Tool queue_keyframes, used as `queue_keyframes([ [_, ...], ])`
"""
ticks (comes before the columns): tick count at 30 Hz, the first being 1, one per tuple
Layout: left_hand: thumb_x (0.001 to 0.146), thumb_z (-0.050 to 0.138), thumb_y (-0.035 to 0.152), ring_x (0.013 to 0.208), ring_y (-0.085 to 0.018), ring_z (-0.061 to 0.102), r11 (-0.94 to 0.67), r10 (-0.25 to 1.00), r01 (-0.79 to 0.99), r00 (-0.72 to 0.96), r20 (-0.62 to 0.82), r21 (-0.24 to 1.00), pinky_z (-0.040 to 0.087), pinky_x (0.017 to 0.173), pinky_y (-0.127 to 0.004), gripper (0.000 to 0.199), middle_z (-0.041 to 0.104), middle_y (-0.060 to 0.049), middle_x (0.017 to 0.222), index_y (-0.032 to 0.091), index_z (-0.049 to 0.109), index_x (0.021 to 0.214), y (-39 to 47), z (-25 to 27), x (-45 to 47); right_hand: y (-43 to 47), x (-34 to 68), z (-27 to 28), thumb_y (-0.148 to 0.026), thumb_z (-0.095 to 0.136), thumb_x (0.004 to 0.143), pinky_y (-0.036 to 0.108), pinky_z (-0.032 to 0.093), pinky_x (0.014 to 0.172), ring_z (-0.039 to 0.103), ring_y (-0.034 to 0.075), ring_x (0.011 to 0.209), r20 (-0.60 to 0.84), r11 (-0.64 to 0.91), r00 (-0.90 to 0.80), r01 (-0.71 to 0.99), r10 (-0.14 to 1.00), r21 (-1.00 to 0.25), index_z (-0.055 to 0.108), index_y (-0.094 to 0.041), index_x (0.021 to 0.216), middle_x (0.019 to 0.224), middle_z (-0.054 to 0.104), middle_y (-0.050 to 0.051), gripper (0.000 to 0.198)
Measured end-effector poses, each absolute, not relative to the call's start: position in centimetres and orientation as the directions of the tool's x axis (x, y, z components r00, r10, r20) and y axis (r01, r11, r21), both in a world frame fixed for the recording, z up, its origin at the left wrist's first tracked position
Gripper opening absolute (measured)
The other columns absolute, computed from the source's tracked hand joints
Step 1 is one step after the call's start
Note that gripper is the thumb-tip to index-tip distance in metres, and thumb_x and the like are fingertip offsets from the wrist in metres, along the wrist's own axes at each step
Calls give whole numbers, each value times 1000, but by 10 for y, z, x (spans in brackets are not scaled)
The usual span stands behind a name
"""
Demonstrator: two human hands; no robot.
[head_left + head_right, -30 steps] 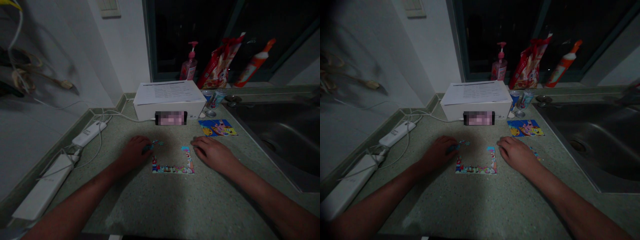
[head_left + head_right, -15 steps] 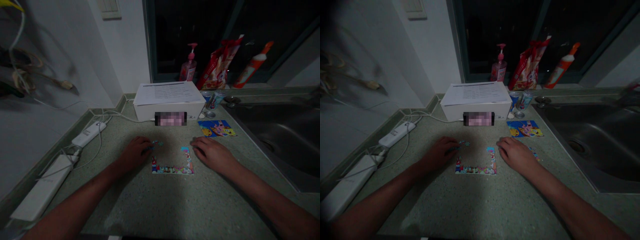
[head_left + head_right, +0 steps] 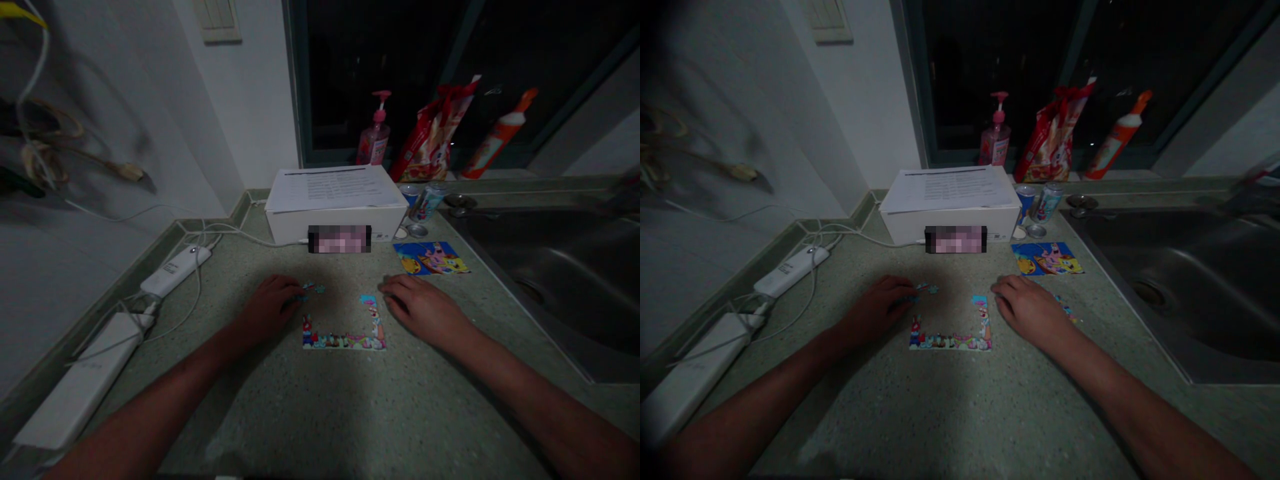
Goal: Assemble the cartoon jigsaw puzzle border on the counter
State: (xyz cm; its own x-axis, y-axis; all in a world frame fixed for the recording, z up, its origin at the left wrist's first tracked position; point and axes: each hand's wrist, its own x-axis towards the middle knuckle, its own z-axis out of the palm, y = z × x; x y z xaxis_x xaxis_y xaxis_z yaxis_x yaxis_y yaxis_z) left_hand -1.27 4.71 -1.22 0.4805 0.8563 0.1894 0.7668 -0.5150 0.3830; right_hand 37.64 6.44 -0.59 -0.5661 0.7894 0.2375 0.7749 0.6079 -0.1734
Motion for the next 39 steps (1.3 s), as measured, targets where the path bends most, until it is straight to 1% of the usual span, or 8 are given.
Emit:
queue_keyframes([
  [5,103,66,18,127,-30,68,-497,868,782,462,185,376,55,115,-53,30,77,-11,133,23,79,129,46,-11,-12,64,377,-6,-20,57,106,53,64,102,78,33,115,239,590,-546,784,803,-193,78,-20,126,126,80,14,29],
  [9,104,61,14,127,-29,69,-492,870,786,456,186,374,55,116,-52,32,78,-11,132,22,78,129,47,-10,-13,64,377,-7,-21,56,106,53,64,103,77,33,116,249,592,-546,785,800,-182,75,-18,130,126,80,15,30],
  [16,103,60,15,127,-30,69,-495,869,790,455,196,361,55,115,-56,31,78,-11,133,22,78,128,48,-14,-15,65,377,-6,-21,52,109,51,64,102,77,31,113,239,617,-576,770,782,-162,77,-19,117,123,79,14,27],
  [23,103,63,18,127,-30,69,-502,865,783,462,197,368,55,115,-54,28,78,-11,133,23,79,126,47,-11,-15,64,377,-8,-22,53,109,52,63,103,77,32,114,247,615,-571,772,783,-163,78,-18,120,124,79,15,28],
  [31,102,63,17,127,-31,70,-495,869,789,461,182,364,55,115,-56,27,78,-13,133,21,79,123,47,-7,-14,63,376,-5,-20,54,108,52,64,101,77,32,112,254,609,-563,774,786,-171,79,-19,119,123,80,16,28],
  [34,101,63,18,127,-31,70,-489,872,789,455,181,371,55,115,-56,27,78,-11,134,23,80,121,47,-5,-14,63,375,-5,-20,53,107,53,64,101,77,33,112,257,606,-558,775,789,-179,80,-20,118,122,80,15,29],
  [39,103,59,22,125,-30,71,-434,901,815,386,199,384,55,116,-53,26,79,-11,130,24,80,118,48,4,-22,64,376,-5,-21,54,107,54,64,101,77,32,112,256,607,-558,772,789,-187,80,-21,119,121,80,14,29],
])
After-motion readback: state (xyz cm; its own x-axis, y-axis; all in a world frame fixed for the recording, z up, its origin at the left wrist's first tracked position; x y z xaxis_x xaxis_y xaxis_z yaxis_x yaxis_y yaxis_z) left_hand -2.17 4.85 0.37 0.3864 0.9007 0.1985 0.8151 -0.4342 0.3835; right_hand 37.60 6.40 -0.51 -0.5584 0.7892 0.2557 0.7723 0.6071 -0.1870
